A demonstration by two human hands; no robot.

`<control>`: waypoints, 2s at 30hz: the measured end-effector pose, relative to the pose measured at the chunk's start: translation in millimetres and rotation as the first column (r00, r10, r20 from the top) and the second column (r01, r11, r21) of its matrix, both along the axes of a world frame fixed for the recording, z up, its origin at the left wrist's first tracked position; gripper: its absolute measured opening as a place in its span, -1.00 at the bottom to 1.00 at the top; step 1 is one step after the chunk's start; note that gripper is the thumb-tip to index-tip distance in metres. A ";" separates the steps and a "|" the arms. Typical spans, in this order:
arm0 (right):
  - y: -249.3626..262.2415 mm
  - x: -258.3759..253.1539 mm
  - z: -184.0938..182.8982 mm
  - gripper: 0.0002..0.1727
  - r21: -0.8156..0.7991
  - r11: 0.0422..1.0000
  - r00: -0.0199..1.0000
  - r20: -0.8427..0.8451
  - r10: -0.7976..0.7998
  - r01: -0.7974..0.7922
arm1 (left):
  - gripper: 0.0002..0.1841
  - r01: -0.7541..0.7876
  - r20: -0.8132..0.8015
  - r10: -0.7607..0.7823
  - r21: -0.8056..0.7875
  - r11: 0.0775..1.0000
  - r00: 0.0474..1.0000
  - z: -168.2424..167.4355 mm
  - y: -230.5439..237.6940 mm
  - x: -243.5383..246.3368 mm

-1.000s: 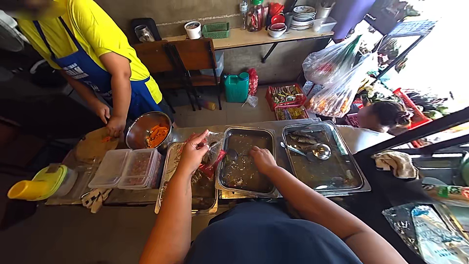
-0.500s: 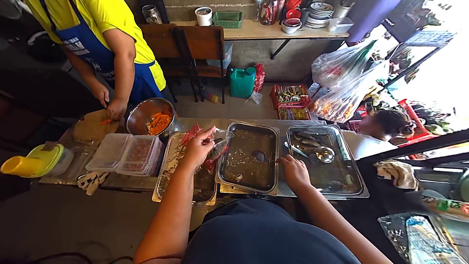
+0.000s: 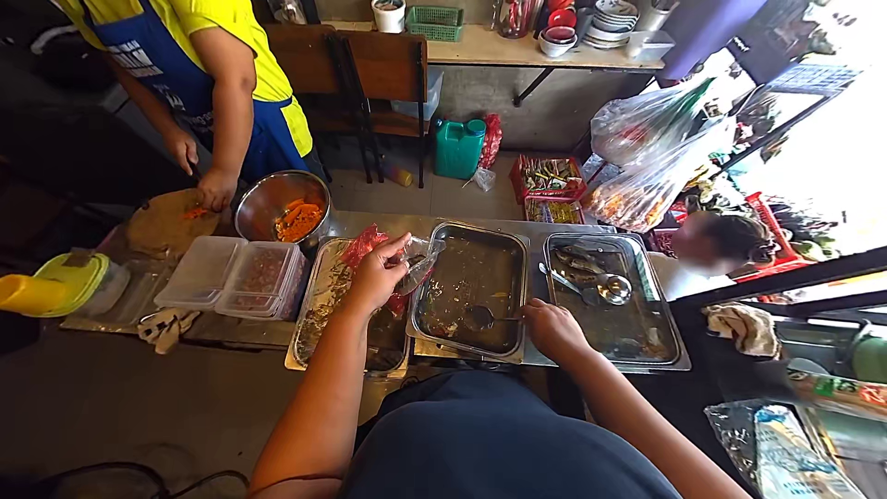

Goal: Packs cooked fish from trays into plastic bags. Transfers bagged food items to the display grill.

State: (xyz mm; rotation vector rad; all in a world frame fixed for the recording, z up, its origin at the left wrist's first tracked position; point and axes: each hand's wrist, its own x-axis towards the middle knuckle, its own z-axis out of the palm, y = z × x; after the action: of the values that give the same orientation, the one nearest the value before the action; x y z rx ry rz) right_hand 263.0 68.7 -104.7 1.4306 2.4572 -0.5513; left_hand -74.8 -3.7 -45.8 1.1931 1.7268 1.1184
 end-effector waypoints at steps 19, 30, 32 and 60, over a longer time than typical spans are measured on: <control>4.5 -49.7 -55.7 -0.66 -0.382 0.924 0.940 -0.315 -0.133 0.003 | -0.40 -0.001 0.031 0.002 -0.030 1.000 1.000 5.0 -4.1 1.2; 30.7 -58.5 -33.0 -0.61 -0.044 0.998 0.991 -0.118 -0.058 0.053 | -0.41 0.011 0.013 -0.011 -0.020 1.000 1.000 2.8 -2.6 1.0; 29.3 -63.8 -39.0 -0.61 -0.065 0.998 0.990 -0.139 -0.014 0.004 | -0.42 0.014 0.008 -0.014 -0.020 1.000 1.000 5.1 -1.7 2.8; 8.2 -13.4 -35.7 -0.69 -0.438 0.887 0.799 -0.476 -0.368 0.148 | -0.37 0.014 0.038 -0.012 -0.049 0.999 0.999 1.7 8.5 6.8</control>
State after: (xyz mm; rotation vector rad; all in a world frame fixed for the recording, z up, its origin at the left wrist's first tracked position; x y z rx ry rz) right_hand 249.6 76.9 -140.4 1.6138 2.3237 -1.6155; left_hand -68.0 4.8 -44.1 1.1445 1.7065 1.0781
